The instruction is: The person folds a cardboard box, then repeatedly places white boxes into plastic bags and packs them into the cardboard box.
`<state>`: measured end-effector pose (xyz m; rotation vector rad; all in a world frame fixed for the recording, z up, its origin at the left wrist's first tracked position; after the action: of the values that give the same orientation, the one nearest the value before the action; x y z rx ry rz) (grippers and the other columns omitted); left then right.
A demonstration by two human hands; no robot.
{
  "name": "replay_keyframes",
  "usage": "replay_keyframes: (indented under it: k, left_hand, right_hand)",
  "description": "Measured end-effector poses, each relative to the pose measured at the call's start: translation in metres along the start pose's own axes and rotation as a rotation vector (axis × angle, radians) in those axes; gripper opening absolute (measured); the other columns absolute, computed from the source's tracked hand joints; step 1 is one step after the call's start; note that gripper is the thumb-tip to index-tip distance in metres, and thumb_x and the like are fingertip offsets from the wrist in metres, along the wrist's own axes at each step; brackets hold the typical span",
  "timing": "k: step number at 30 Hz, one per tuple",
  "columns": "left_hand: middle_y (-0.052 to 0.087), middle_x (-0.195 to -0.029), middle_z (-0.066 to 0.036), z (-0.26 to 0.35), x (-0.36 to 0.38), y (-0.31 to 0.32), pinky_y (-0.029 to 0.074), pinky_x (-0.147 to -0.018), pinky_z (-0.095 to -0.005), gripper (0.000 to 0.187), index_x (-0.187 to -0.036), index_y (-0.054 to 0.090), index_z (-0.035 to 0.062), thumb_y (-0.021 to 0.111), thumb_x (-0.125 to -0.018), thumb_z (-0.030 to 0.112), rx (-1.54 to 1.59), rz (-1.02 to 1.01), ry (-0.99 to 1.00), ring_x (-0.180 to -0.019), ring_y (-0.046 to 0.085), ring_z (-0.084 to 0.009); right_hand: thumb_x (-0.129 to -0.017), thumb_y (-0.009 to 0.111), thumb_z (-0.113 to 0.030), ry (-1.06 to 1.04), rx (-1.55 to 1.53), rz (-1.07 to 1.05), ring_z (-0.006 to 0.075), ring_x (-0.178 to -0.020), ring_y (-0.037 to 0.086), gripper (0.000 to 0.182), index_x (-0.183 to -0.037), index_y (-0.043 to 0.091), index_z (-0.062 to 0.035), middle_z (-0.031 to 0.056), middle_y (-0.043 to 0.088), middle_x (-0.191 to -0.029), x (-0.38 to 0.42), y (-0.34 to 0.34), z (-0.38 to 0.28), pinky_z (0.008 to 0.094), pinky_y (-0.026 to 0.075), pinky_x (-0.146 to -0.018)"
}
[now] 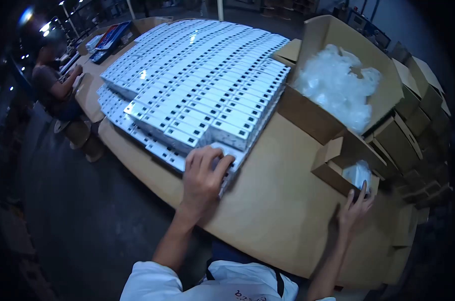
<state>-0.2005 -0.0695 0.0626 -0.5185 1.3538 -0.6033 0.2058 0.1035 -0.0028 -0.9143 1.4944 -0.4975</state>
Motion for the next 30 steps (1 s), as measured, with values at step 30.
replay_keyframes:
  k: [30]
  left_hand:
    - [0.072, -0.101, -0.020, 0.128, -0.337, 0.239, 0.055, -0.086, -0.0465, 0.026, -0.100, 0.073, 0.0011, 0.081, -0.082, 0.018, 0.448, -0.273, 0.223, -0.098, 0.069, -0.0388]
  right_hand:
    - [-0.106, 0.051, -0.003, 0.582, -1.283, -0.576, 0.0185, -0.088, 0.072, 0.022, -0.112, 0.071, 0.0025, 0.0107, 0.069, -0.106, 0.041, -0.033, -0.031, 0.0284, 0.060, -0.078]
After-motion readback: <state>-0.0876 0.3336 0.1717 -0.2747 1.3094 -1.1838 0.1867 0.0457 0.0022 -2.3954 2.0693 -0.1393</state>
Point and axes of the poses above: each hand's wrist, its own x-axis away from the middle knuckle, its own y-axis out of the palm, z = x × y, the point moved 3 cm from there along -x, towards the middle knuckle
